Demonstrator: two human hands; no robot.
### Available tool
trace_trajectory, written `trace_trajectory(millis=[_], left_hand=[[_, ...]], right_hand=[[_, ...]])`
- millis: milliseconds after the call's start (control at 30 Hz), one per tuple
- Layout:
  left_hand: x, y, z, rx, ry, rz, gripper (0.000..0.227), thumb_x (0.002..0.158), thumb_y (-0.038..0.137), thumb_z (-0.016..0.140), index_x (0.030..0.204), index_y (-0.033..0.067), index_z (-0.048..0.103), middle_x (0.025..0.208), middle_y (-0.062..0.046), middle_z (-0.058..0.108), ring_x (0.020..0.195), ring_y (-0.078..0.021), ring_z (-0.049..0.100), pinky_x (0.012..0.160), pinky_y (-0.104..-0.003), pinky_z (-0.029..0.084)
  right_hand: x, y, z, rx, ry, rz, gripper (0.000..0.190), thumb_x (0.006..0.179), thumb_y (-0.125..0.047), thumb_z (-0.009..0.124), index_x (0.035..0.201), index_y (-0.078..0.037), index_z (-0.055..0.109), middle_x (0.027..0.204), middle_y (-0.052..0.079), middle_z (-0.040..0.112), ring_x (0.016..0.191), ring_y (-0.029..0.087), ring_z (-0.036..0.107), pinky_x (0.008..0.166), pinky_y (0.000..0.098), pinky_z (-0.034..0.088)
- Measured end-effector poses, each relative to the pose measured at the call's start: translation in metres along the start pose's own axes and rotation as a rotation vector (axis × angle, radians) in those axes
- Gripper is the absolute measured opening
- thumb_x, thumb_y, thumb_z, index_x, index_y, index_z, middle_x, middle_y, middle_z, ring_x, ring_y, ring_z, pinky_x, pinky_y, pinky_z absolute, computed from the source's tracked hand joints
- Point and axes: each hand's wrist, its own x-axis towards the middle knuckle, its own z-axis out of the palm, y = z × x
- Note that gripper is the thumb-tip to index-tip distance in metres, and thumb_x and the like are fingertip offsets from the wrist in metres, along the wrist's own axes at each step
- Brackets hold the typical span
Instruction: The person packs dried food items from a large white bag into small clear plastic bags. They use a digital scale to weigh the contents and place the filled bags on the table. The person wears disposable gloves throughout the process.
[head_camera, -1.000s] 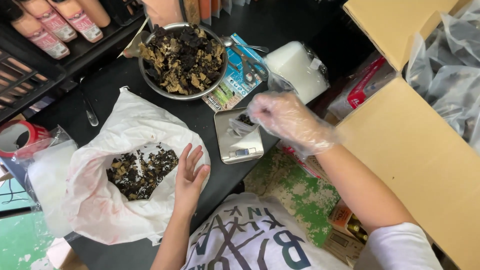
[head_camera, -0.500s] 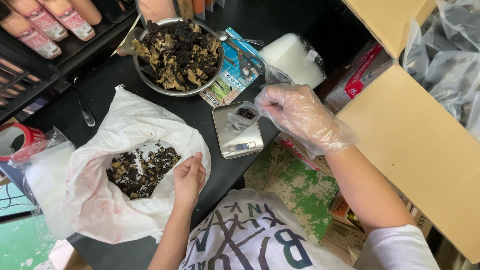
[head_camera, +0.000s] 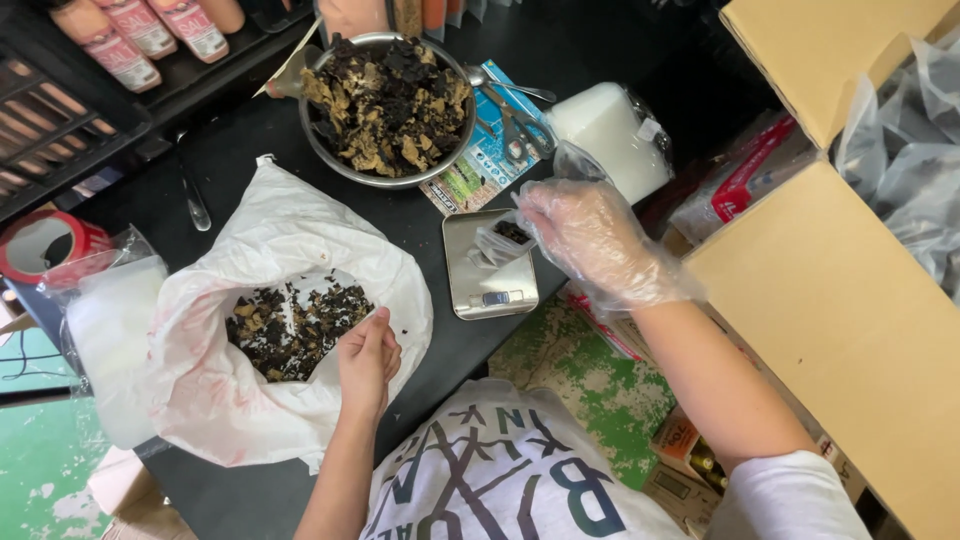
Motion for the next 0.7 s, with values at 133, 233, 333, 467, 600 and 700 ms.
trace_trajectory(millis=[133,233,333,467,600,700], left_hand=[[-0.003,-0.005,0.000,0.029,0.018,-0.004,0.050,0.106,0.017,0.054,0.058,0.0009,0.050,0.034,0.001,0.017,0.026,-0.0081,0.019,0.028,-0.020,0.018],[-0.005,-0.006,0.002,0.048,0.001,-0.004,0.051,0.106,0.016,0.054,0.058,0.0004,0.051,0.034,0.001,0.017,0.026,-0.0083,0.019,0.028,-0.020,0.018],[-0.007,-0.007,0.001,0.064,-0.023,0.008,0.049,0.106,0.015,0.053,0.059,0.0007,0.051,0.036,0.002,0.018,0.026,-0.0066,0.021,0.029,-0.019,0.018],[-0.008,-0.010,-0.001,0.060,-0.015,0.003,0.049,0.106,0.015,0.053,0.059,0.0003,0.052,0.035,0.001,0.019,0.025,-0.0070,0.021,0.028,-0.019,0.018],[-0.009,-0.016,-0.004,0.046,-0.016,-0.016,0.049,0.106,0.016,0.053,0.059,0.0004,0.052,0.036,0.002,0.019,0.025,-0.0070,0.021,0.028,-0.020,0.017],[-0.009,-0.019,-0.005,0.077,-0.024,-0.011,0.050,0.106,0.016,0.053,0.059,0.0015,0.052,0.034,0.001,0.022,0.024,-0.0069,0.022,0.028,-0.019,0.018]], right_hand=[[0.009,0.015,0.047,-0.114,-0.107,0.031,0.013,0.090,-0.035,0.071,0.092,-0.022,0.073,0.097,0.007,0.063,0.093,0.033,0.062,0.073,0.0455,0.055],[0.017,0.027,0.073,-0.295,-0.251,0.107,0.022,0.079,-0.049,0.077,0.095,-0.035,0.079,0.130,-0.002,0.056,0.122,0.031,0.050,0.086,0.0478,0.054],[0.025,0.035,0.089,-0.312,-0.357,0.112,0.029,0.077,-0.057,0.073,0.096,-0.036,0.079,0.113,-0.005,0.063,0.108,0.025,0.062,0.080,0.0401,0.057],[0.024,0.045,0.103,-0.205,-0.365,0.081,0.029,0.081,-0.053,0.071,0.097,-0.031,0.079,0.120,-0.003,0.068,0.111,0.029,0.064,0.084,0.0447,0.058],[0.012,0.056,0.115,-0.093,-0.292,0.015,0.029,0.090,-0.041,0.063,0.095,-0.018,0.079,0.112,0.000,0.075,0.104,0.028,0.071,0.088,0.0408,0.059],[0.027,0.076,0.106,-0.082,-0.231,-0.063,0.023,0.091,-0.033,0.064,0.088,-0.015,0.076,0.103,0.005,0.076,0.098,0.030,0.071,0.085,0.0437,0.059]])
